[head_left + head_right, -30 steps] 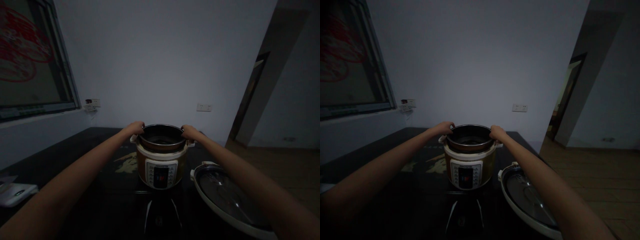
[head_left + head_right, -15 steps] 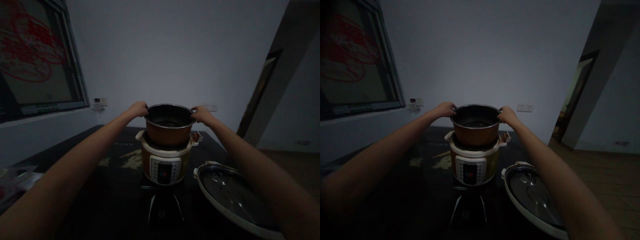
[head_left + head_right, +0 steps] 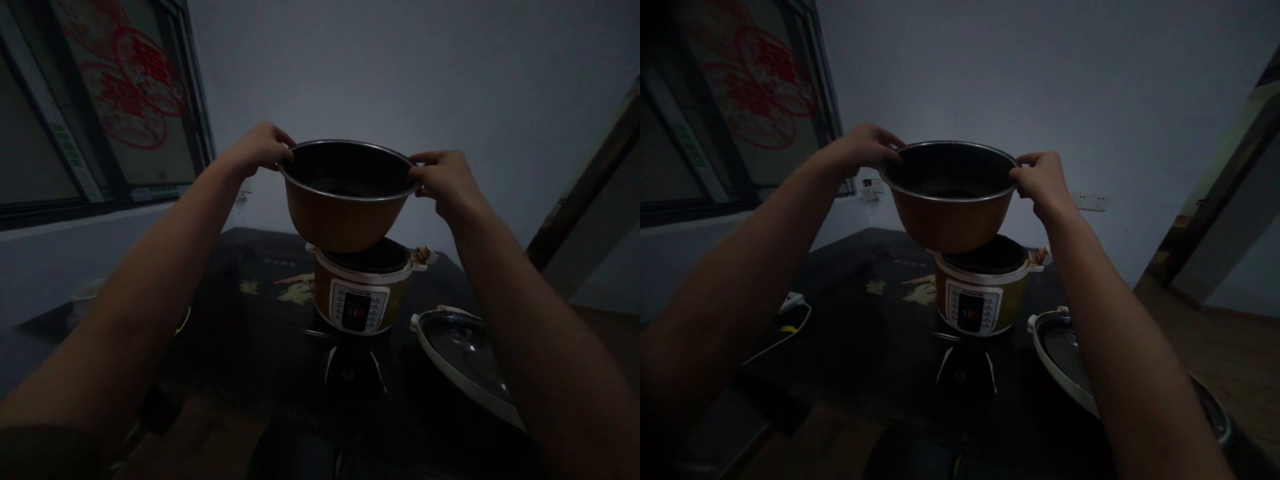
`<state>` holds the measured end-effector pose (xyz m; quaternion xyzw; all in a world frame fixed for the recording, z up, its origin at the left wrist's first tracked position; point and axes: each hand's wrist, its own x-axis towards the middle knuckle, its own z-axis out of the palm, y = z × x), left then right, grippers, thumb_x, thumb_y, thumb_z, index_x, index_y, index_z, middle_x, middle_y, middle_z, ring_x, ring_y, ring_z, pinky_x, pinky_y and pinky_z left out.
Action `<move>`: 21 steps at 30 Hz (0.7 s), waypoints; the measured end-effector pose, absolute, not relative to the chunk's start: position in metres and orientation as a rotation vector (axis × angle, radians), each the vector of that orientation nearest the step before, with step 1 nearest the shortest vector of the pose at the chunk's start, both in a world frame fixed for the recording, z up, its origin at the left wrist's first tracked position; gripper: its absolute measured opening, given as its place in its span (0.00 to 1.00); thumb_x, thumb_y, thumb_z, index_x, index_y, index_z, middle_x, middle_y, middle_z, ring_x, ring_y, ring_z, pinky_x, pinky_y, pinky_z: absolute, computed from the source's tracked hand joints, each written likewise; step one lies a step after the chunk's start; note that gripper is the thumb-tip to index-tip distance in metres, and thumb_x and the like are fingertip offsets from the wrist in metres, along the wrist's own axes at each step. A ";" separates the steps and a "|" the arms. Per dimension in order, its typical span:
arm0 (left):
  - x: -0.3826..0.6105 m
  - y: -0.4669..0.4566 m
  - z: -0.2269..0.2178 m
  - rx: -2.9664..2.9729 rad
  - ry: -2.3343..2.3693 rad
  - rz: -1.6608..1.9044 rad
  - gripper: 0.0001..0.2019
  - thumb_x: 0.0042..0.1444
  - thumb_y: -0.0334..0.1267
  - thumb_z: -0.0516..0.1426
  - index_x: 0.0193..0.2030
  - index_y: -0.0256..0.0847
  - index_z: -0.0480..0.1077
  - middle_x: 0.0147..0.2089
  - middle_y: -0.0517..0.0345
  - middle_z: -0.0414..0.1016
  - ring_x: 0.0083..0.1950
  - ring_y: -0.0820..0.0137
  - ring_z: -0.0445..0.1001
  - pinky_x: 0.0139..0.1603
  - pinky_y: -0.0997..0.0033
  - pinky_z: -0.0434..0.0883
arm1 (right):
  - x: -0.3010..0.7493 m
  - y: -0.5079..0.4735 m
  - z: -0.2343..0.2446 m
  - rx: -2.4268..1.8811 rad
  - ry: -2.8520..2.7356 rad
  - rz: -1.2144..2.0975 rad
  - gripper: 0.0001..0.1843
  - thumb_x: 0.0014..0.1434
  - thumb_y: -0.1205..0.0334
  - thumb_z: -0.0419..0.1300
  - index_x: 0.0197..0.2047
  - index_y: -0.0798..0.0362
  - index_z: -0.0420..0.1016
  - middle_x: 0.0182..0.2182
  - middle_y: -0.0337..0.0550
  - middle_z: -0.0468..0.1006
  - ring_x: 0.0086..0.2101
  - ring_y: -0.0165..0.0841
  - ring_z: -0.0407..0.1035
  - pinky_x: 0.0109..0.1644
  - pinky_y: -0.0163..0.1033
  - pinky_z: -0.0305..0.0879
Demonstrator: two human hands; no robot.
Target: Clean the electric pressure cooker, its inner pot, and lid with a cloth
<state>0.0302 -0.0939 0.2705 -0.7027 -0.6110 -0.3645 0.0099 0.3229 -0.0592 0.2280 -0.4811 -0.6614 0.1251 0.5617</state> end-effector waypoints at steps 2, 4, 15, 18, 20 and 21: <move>0.015 -0.111 0.273 -2.188 -1.916 -1.128 0.26 0.57 0.32 0.49 0.59 0.13 0.62 0.43 0.53 0.72 0.51 0.58 0.72 0.43 0.65 0.63 | 0.304 -0.067 0.226 -1.065 -1.531 0.374 0.25 0.50 0.78 0.58 0.53 0.68 0.72 0.31 0.42 0.73 0.34 0.31 0.71 0.35 0.38 0.67; -0.001 -0.126 0.273 -2.132 -1.953 -1.125 0.25 0.58 0.31 0.48 0.58 0.13 0.64 0.41 0.53 0.73 0.50 0.59 0.73 0.44 0.64 0.63 | 0.284 -0.075 0.224 -0.996 -1.511 0.455 0.24 0.50 0.78 0.56 0.53 0.68 0.72 0.30 0.41 0.72 0.33 0.29 0.70 0.33 0.35 0.65; -0.099 -0.167 0.240 -1.985 -2.233 -1.005 0.17 0.58 0.31 0.60 0.54 0.34 0.73 0.41 0.58 0.80 0.39 0.74 0.71 0.53 0.62 0.69 | 0.196 -0.114 0.187 -0.692 -1.600 0.815 0.28 0.53 0.68 0.61 0.59 0.56 0.67 0.32 0.38 0.70 0.29 0.29 0.67 0.28 0.34 0.62; -0.118 -0.162 0.214 -2.053 -2.301 -0.926 0.18 0.60 0.34 0.58 0.56 0.33 0.71 0.43 0.58 0.80 0.41 0.74 0.72 0.53 0.64 0.67 | 0.181 -0.126 0.167 -0.669 -1.634 0.906 0.27 0.55 0.63 0.61 0.59 0.53 0.67 0.30 0.36 0.69 0.28 0.29 0.67 0.27 0.33 0.61; -0.129 -0.154 0.192 -2.075 -2.368 -0.917 0.19 0.59 0.37 0.58 0.56 0.34 0.72 0.43 0.58 0.80 0.42 0.73 0.73 0.52 0.67 0.68 | 0.175 -0.135 0.149 -0.662 -1.642 0.982 0.27 0.55 0.61 0.62 0.59 0.51 0.67 0.27 0.34 0.66 0.26 0.27 0.65 0.26 0.32 0.60; -0.134 -0.149 0.181 -2.083 -2.416 -0.924 0.19 0.58 0.38 0.59 0.55 0.36 0.73 0.42 0.58 0.81 0.42 0.71 0.74 0.50 0.69 0.69 | 0.174 -0.139 0.139 -0.659 -1.640 1.024 0.27 0.55 0.60 0.63 0.58 0.50 0.67 0.26 0.32 0.65 0.25 0.26 0.63 0.25 0.32 0.60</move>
